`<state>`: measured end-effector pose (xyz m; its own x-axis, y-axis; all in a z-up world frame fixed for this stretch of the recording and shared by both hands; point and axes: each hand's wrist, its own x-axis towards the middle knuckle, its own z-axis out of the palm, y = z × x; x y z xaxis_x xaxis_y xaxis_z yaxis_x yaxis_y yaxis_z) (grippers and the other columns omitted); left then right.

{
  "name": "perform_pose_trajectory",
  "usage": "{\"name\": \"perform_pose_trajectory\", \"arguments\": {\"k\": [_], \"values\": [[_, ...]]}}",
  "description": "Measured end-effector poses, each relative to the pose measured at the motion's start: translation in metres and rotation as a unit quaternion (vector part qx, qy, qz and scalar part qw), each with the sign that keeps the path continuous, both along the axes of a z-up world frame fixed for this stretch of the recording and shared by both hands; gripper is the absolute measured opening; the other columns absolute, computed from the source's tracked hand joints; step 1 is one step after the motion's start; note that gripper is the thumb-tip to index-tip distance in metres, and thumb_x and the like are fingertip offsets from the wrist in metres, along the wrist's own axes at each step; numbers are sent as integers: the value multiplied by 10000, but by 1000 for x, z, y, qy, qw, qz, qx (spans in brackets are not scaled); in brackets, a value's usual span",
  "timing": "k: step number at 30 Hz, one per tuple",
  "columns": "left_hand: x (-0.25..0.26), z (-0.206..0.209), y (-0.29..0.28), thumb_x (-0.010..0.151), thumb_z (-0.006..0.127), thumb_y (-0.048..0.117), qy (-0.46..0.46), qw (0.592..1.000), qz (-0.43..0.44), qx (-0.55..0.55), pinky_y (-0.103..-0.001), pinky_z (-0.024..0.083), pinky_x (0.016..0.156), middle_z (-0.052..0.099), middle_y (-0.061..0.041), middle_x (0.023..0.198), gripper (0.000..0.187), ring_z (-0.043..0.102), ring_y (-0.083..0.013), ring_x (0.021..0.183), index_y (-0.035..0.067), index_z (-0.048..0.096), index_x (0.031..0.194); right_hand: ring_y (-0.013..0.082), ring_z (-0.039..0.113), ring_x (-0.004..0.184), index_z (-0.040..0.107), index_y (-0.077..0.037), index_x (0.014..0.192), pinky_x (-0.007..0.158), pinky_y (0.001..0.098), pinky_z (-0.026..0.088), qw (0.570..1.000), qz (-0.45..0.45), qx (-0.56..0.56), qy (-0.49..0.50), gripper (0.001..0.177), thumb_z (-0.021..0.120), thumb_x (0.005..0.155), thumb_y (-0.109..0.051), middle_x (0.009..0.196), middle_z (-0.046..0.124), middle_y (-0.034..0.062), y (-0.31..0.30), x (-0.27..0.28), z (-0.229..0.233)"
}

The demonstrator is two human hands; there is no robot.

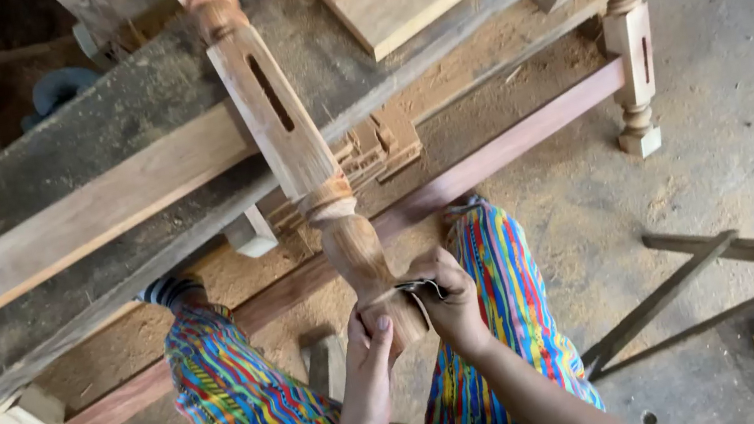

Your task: Sanding and scraping a decorative wooden furniture leg.

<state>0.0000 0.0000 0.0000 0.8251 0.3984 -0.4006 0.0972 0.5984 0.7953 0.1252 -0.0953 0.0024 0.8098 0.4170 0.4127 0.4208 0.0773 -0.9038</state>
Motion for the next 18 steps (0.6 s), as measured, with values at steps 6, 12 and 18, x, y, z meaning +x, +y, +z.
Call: {"name": "perform_pose_trajectory", "arguments": {"k": [6, 12, 18], "values": [[20, 15, 3, 965, 556, 316, 65, 989, 23, 133, -322, 455, 987, 664, -132, 1218, 522, 598, -187, 1084, -19, 542, 1366, 102, 474, 749, 678, -29, 881, 704, 241, 400, 975, -27, 34, 218, 137, 645, 901, 102, 877, 592, -3, -6, -18, -66], [22, 7, 7, 1036, 408, 420, 58, 981, 33, 180, -321, 449, 858, 632, -107, 1034, 500, 546, -166, 920, -18, 597, 1186, 166, 616, 914, 780, -122, 924, 831, 292, 538, 997, 8, -63, -39, 315, 790, 712, 110, 979, 628, 10, 1, -4, 12], [16, -20, 8, 1016, 400, 442, -73, 990, 72, -99, -464, 466, 1047, 616, -192, 1354, 620, 579, -277, 1220, -13, 519, 1421, 175, 598, 888, 798, -170, 942, 834, 333, 444, 953, 66, -193, -223, 218, 811, 744, -80, 966, 669, -10, -10, 18, 39]]}}
